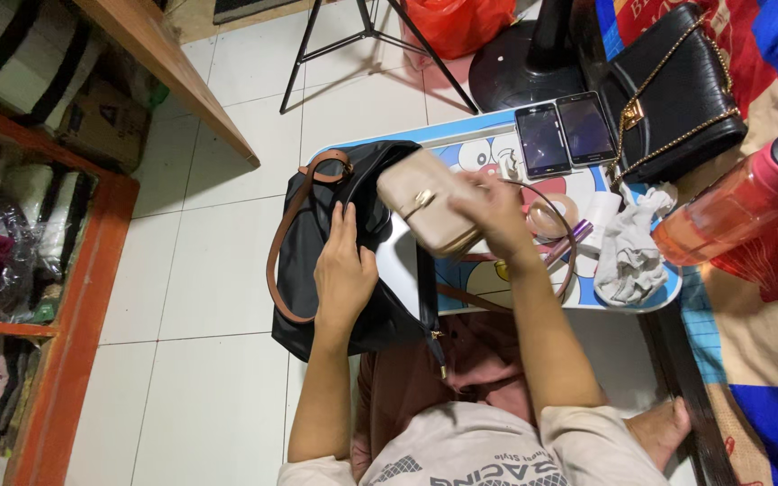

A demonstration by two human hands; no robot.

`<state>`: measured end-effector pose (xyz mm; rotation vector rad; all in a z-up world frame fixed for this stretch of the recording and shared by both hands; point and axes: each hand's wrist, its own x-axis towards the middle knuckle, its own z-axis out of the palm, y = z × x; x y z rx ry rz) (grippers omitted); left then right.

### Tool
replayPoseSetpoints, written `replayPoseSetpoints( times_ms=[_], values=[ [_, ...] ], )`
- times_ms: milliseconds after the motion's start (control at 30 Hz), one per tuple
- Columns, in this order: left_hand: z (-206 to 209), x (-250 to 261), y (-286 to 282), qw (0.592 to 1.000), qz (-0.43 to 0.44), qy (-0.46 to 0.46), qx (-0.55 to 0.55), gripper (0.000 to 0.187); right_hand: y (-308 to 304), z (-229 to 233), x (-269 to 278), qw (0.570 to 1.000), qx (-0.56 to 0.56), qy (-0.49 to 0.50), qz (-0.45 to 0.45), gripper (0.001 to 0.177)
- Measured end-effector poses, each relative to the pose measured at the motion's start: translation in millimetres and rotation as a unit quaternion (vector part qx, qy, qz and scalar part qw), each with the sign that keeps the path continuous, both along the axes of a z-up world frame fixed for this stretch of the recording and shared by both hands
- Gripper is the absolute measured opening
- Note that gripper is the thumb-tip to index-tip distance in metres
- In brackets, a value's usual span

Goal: The person packs a black handbag with a laptop, a water bottle, a wallet, a mouse, a charger, and a small pouch. They then remove the laptop, wipe its surface with a cloth, and place it back into the bag.

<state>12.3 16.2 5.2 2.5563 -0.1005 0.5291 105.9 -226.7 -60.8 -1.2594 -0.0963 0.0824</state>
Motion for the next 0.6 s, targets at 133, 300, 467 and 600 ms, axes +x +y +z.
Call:
replayPoseSetpoints(
  times_ms=[133,300,467,600],
  values=[
    [2,0,-6,1.000,0.002,-0.001,0.023,0.067,35,-25,-1,0.999,-0.034,0.007,0.011,0.060],
    [4,0,-16,0.998,0.008,0.032,0.050,0.068,78,-51,22,0.986,-0.129,-0.078,-0.078,0.063],
    [1,6,-25,0.996,-0.013,0.001,0.086,0.067,134,-84,44,0.949,-0.188,-0.180,-0.179,0.070],
    [0,8,-29,0.995,-0.023,0.010,0.096,0.066,164,-102,44,0.939,-0.244,-0.189,-0.148,0.079]
  ],
)
